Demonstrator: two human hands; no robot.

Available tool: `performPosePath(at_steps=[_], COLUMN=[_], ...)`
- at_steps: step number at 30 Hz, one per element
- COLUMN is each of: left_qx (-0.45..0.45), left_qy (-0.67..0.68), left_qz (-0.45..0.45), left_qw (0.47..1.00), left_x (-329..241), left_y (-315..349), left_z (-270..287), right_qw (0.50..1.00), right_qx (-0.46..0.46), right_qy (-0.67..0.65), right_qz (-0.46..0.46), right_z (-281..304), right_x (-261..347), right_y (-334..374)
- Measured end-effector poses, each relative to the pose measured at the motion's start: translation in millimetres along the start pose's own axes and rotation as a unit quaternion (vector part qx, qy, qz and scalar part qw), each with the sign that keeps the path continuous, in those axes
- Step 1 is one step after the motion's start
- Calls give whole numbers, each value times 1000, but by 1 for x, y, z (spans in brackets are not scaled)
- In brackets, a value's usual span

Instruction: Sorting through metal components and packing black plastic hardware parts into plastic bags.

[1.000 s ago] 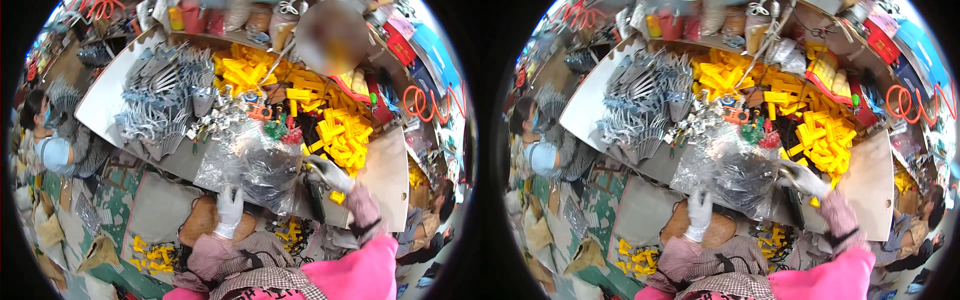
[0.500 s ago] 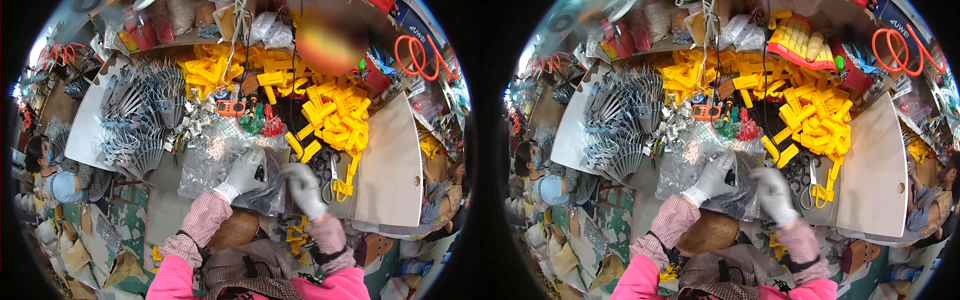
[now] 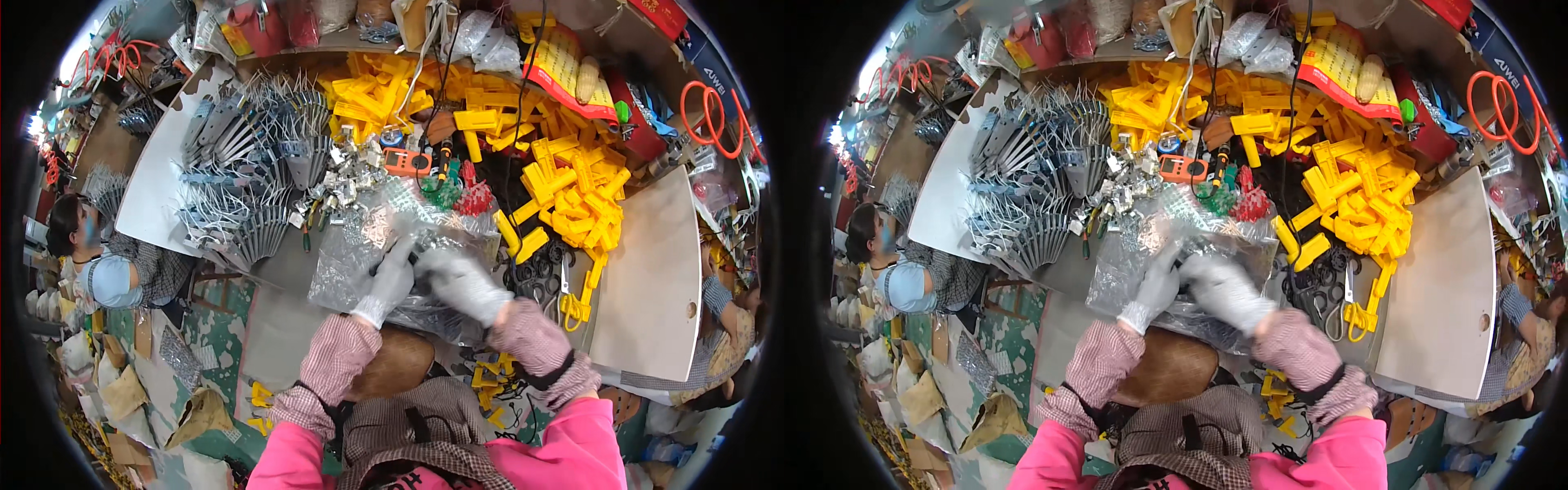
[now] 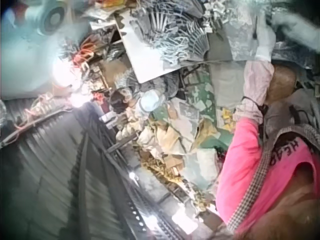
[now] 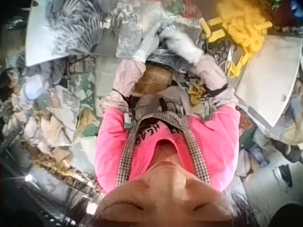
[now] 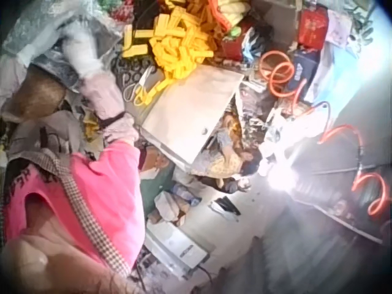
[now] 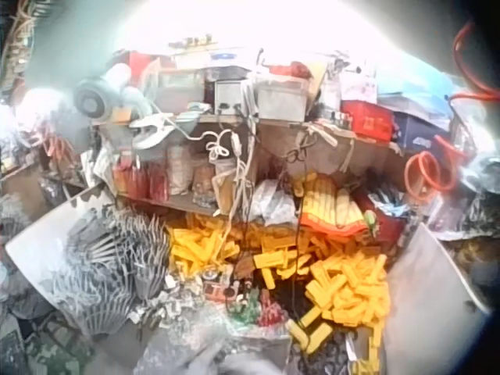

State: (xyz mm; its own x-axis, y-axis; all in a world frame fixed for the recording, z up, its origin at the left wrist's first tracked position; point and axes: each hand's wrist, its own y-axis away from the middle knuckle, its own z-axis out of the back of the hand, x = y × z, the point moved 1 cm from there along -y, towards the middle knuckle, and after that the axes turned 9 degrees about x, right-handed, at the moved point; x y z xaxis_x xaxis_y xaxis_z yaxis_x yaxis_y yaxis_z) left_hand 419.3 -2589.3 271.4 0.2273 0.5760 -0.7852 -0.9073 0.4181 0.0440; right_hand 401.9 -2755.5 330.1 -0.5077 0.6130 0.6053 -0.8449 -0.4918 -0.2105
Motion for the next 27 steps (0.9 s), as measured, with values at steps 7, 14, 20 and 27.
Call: performPosePath(at_steps=[7,14,20,27], left_qx=[136,84,121,132], left_qy=[-182,-207,-150,-191], left_qz=[44,39,32,-90], left_qw=[973,974,981,969], left_x=[9,39,14,47], left_y=[-3,3,-23,-32], left_z=[20,20,24,-3], right_qw=[956,931,904,942], right_qx=[95,187,266,260], right_qy=[224,172,249,161], right_qz=[-162,-263,-222,-139], right_z=[-27,-4,-17,-47], right_x=[-38,-68,-54,-104], right_y=[-9,13,-28,-13])
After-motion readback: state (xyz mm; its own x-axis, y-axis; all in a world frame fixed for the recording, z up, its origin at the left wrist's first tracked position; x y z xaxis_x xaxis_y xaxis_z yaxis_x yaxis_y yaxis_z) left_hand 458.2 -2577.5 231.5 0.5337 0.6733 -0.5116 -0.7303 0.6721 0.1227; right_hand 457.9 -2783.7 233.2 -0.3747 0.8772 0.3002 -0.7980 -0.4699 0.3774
